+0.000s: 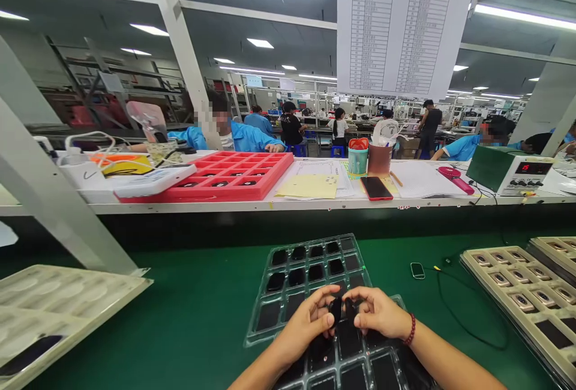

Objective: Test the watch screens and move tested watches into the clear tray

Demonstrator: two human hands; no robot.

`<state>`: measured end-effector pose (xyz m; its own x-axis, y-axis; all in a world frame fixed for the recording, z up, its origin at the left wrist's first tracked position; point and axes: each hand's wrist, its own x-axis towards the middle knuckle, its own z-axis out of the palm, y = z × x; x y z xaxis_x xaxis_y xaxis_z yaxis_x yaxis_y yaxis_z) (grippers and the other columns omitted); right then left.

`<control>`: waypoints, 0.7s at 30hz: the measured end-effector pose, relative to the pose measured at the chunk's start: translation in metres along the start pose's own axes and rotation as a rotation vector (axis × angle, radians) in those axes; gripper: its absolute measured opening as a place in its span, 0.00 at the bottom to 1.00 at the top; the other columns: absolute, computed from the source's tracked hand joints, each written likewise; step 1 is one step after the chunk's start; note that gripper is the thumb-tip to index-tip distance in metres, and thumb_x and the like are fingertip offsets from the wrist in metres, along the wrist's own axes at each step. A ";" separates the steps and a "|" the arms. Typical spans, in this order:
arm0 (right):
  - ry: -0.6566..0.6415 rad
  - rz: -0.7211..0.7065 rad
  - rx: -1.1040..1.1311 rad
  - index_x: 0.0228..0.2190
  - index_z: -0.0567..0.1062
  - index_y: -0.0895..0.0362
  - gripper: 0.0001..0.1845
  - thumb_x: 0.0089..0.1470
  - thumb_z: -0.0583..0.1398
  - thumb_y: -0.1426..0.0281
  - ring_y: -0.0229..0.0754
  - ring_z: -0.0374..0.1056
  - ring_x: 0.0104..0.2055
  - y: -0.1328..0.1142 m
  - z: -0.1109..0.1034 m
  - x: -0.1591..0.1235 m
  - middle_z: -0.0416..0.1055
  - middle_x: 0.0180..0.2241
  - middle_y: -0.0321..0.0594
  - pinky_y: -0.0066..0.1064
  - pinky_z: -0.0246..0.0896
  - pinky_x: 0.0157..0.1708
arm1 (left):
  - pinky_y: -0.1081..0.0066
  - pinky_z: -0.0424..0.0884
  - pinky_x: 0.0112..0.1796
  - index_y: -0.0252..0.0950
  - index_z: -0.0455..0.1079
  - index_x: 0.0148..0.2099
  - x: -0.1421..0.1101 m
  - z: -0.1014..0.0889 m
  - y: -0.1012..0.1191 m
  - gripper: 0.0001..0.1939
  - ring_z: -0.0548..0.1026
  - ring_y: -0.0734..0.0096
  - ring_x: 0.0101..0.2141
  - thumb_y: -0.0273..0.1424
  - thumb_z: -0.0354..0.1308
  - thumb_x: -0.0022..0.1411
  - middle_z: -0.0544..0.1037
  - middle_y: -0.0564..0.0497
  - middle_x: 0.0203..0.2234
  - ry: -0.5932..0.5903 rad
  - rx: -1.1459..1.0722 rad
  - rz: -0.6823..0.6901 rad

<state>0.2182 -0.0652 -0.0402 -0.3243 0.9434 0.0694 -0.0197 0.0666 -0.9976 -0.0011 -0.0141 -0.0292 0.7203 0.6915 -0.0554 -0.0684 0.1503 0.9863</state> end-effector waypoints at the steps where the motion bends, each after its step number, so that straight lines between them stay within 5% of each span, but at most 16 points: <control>1: 0.007 0.004 0.014 0.48 0.72 0.58 0.33 0.44 0.70 0.54 0.31 0.67 0.22 0.001 -0.001 0.000 0.73 0.33 0.37 0.26 0.65 0.23 | 0.70 0.69 0.33 0.37 0.63 0.57 0.001 0.000 0.000 0.36 0.74 0.72 0.31 0.48 0.67 0.51 0.73 0.46 0.42 0.017 0.005 0.000; 5: 0.040 0.030 0.097 0.53 0.70 0.57 0.32 0.50 0.66 0.55 0.39 0.74 0.32 0.002 -0.003 -0.003 0.74 0.41 0.44 0.31 0.71 0.29 | 0.70 0.70 0.33 0.34 0.66 0.56 0.002 0.004 0.000 0.29 0.75 0.70 0.34 0.43 0.63 0.56 0.74 0.43 0.45 0.127 -0.006 0.017; 8: 0.048 0.060 0.156 0.55 0.68 0.54 0.30 0.52 0.66 0.66 0.38 0.74 0.36 0.003 -0.006 -0.006 0.74 0.46 0.44 0.31 0.72 0.35 | 0.72 0.69 0.33 0.35 0.65 0.56 0.003 0.007 -0.002 0.30 0.77 0.68 0.37 0.31 0.66 0.51 0.75 0.43 0.46 0.132 -0.040 0.025; 13: 0.026 0.062 -0.025 0.57 0.67 0.55 0.29 0.53 0.61 0.72 0.41 0.75 0.39 0.000 -0.010 -0.009 0.74 0.48 0.47 0.36 0.73 0.38 | 0.73 0.70 0.34 0.34 0.64 0.55 0.004 0.008 -0.005 0.28 0.77 0.69 0.37 0.23 0.62 0.50 0.76 0.41 0.47 0.128 -0.031 0.000; 21: 0.018 0.071 -0.186 0.52 0.70 0.58 0.22 0.54 0.58 0.71 0.41 0.75 0.34 -0.011 -0.003 -0.011 0.77 0.40 0.45 0.35 0.73 0.32 | 0.75 0.68 0.30 0.31 0.68 0.48 0.001 0.010 -0.003 0.18 0.74 0.77 0.26 0.24 0.59 0.53 0.75 0.52 0.29 0.172 0.105 0.034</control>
<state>0.2249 -0.0756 -0.0297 -0.3019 0.9533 0.0004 0.1785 0.0569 -0.9823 0.0065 -0.0210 -0.0305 0.5892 0.8070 -0.0386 -0.0118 0.0563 0.9983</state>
